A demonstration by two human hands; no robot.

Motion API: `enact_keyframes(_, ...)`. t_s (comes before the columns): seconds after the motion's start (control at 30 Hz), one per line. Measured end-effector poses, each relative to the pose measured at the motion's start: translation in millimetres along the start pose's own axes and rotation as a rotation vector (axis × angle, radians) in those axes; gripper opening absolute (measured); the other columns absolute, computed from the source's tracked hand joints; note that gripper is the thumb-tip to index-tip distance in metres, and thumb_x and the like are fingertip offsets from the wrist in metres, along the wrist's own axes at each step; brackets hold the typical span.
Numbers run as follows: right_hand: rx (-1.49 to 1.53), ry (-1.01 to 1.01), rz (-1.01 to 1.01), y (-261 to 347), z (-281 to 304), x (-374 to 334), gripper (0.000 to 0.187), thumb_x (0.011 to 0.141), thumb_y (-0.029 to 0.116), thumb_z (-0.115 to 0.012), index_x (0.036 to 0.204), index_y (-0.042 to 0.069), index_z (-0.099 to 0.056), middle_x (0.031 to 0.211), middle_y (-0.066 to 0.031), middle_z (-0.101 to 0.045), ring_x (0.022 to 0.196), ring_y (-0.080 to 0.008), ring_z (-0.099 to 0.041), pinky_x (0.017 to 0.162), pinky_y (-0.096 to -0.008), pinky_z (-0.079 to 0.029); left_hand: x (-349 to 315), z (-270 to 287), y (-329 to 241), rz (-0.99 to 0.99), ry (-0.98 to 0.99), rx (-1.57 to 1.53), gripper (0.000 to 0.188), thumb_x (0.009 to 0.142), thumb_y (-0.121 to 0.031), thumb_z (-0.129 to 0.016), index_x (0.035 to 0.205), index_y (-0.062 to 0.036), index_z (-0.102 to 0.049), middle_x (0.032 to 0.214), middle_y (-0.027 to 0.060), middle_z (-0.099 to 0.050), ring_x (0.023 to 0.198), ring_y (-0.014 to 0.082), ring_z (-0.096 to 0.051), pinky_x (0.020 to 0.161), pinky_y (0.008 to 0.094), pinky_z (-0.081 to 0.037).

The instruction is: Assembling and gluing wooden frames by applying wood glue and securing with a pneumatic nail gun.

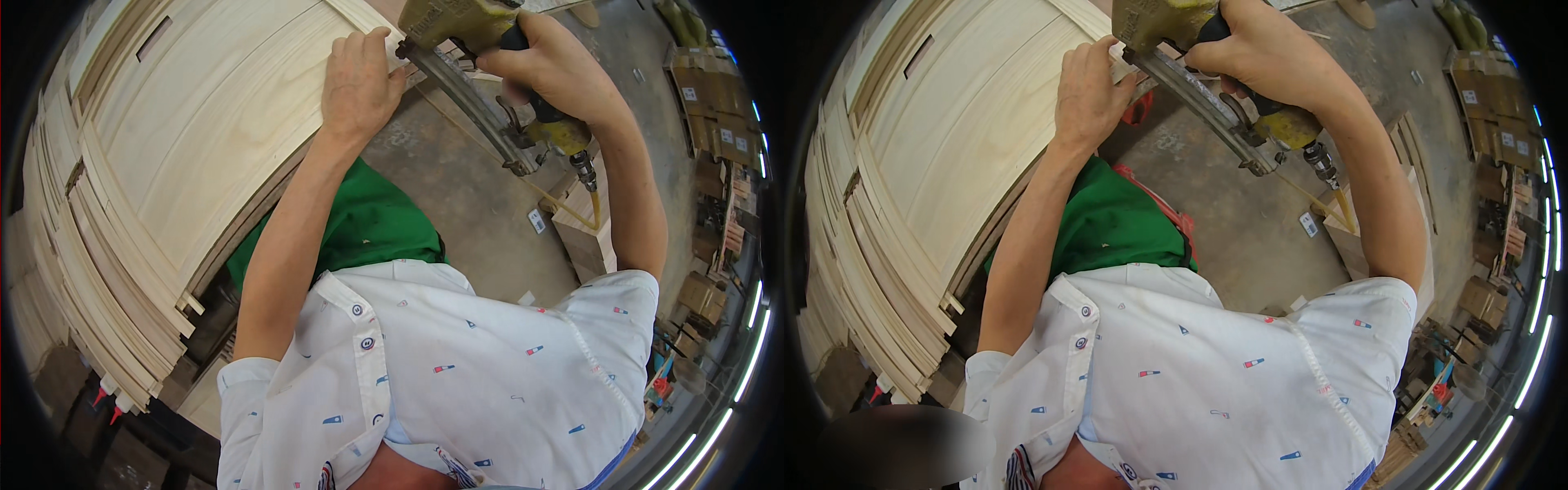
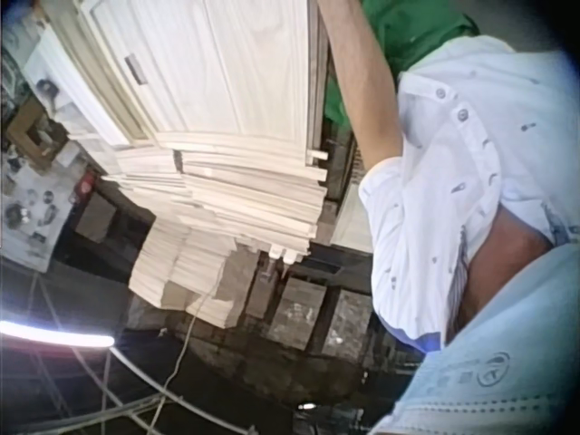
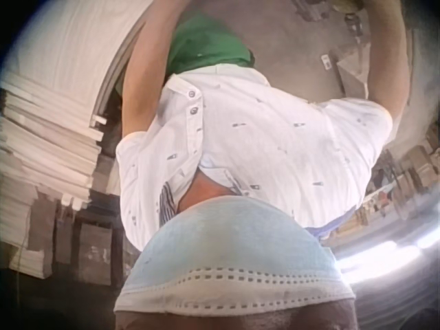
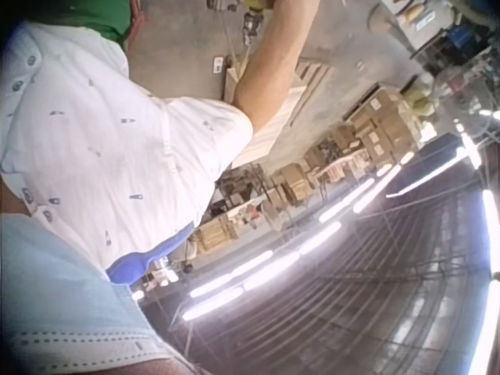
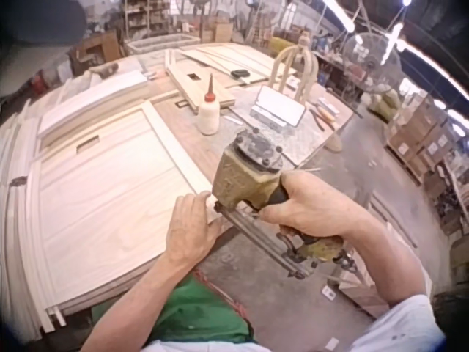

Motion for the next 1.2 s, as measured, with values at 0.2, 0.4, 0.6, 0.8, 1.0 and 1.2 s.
enact_keyframes(0.2, 0.004, -0.059, 0.002, -4.9, -7.3, -0.2, 0.028, 0.081, 0.021, -0.067, 0.088, -0.005, -0.059, 0.061, -0.0052, -0.058, 0.051, -0.0099, -0.055, 0.049, -0.0262, -0.042, 2.0, -0.4, -3.7, -0.001, 0.012, -0.032, 0.052, 0.071, -0.011, -0.072, 0.118, 0.0004, -0.054, 0.093, 0.0141, -0.055, 0.088, 0.0325, -0.050, 0.078, 0.0423, -0.043)
enact_keyframes(0.4, -0.130, -0.010, -0.031, 5.9, -6.7, 3.9, 0.028, 0.081, 0.021, -0.065, 0.085, -0.006, -0.058, 0.060, -0.0058, -0.058, 0.051, -0.0109, -0.054, 0.050, -0.0268, -0.041, 1.8, 1.5, -3.3, 0.019, 0.016, -0.034, 0.052, 0.071, -0.011, -0.072, 0.118, 0.0011, -0.053, 0.094, 0.0148, -0.055, 0.088, 0.0337, -0.050, 0.079, 0.0429, -0.043)
enact_keyframes(0.6, -0.122, -0.037, -0.009, 17.7, -7.9, 2.0, 0.025, 0.081, 0.018, -0.065, 0.083, -0.006, -0.056, 0.061, -0.0050, -0.056, 0.052, -0.0111, -0.054, 0.050, -0.0279, -0.042, 3.0, 0.8, -3.9, 0.038, -0.012, -0.050, 0.054, 0.070, -0.009, -0.072, 0.119, 0.0016, -0.051, 0.093, 0.0165, -0.054, 0.089, 0.0359, -0.050, 0.080, 0.0442, -0.042)
enact_keyframes(0.8, -0.019, 0.025, -0.128, -0.9, -7.3, 7.6, 0.028, 0.080, 0.016, -0.065, 0.091, -0.008, -0.055, 0.063, -0.0070, -0.057, 0.055, -0.0132, -0.056, 0.054, -0.0304, -0.046, 1.4, 7.0, -3.9, 0.119, 0.057, -0.061, 0.054, 0.071, -0.009, -0.074, 0.119, 0.0005, -0.049, 0.095, 0.0175, -0.055, 0.088, 0.0357, -0.051, 0.080, 0.0431, -0.043)
enact_keyframes(1.0, -0.018, 0.016, -0.207, 3.5, -6.0, 3.0, 0.026, 0.080, 0.018, -0.065, 0.080, -0.007, -0.058, 0.058, -0.0058, -0.056, 0.054, -0.0128, -0.055, 0.054, -0.0308, -0.044, 12.5, 59.7, 49.8, 0.069, -0.002, -0.054, 0.033, 0.079, -0.013, -0.071, 0.107, -0.0003, -0.060, 0.102, 0.0152, -0.060, 0.096, 0.0335, -0.054, 0.086, 0.0420, -0.043)
enact_keyframes(1.2, 0.012, -0.003, -0.222, 2.6, -6.8, 4.3, 0.024, 0.080, 0.017, -0.065, 0.076, -0.006, -0.059, 0.056, -0.0061, -0.055, 0.052, -0.0124, -0.054, 0.053, -0.0309, -0.044, 34.5, 110.9, 163.0, 0.200, -0.154, 0.362, 0.025, 0.084, -0.018, -0.067, 0.105, -0.0045, -0.065, 0.108, 0.0127, -0.062, 0.101, 0.0326, -0.053, 0.089, 0.0438, -0.043)
Point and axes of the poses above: each hand's wrist, its own x-axis towards the middle knuckle, its own z-axis out of the back of the hand, y = z × x, the point moved 3 cm from there along x, towards the middle knuckle
